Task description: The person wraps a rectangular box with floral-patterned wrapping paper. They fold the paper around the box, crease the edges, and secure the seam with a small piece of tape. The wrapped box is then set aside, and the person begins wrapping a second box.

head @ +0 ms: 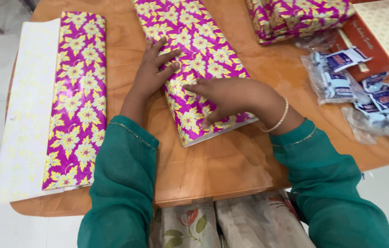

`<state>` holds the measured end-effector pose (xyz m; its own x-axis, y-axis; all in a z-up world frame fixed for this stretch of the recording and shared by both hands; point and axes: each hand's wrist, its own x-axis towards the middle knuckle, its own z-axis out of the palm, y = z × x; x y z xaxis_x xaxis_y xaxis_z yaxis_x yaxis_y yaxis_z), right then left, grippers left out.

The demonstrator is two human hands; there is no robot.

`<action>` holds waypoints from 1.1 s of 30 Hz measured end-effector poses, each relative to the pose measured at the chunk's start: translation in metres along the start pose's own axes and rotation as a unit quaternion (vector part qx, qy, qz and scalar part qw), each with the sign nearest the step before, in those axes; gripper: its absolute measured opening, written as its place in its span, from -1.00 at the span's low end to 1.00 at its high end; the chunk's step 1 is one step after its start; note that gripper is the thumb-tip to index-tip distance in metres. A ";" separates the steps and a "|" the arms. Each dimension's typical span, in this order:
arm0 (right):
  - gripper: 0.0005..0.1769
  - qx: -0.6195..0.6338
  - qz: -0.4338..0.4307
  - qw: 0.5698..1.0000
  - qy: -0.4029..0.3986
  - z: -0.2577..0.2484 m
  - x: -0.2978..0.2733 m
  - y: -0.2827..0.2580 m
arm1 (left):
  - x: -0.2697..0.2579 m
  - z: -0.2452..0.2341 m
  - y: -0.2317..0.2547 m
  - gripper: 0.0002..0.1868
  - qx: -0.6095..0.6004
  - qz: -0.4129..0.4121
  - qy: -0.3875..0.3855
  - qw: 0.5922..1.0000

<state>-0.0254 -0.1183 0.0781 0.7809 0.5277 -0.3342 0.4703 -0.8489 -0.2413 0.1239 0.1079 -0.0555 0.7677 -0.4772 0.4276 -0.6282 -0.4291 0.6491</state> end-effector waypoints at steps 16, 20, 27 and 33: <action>-0.21 -0.056 0.069 0.950 0.299 0.031 0.007 -0.019 | -0.014 0.003 0.029 -0.55 -0.011 -0.029 0.097 0.995; -0.33 -0.050 0.117 0.929 0.348 0.034 0.021 0.001 | -0.013 -0.002 0.030 -0.61 0.098 -0.004 0.063 0.993; -0.32 -0.052 0.118 0.940 0.316 0.026 0.026 0.053 | -0.010 0.000 0.029 -0.51 0.066 0.020 0.042 0.997; -0.44 -0.061 0.155 0.930 0.327 0.032 0.023 0.077 | -0.007 -0.004 0.034 -0.51 0.107 0.014 -0.040 0.993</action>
<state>0.0159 -0.1699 0.0227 0.9511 0.1594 0.2646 0.1935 -0.9751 -0.1079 0.0980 0.0994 -0.0337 0.7424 -0.5474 0.3863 -0.6682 -0.5638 0.4853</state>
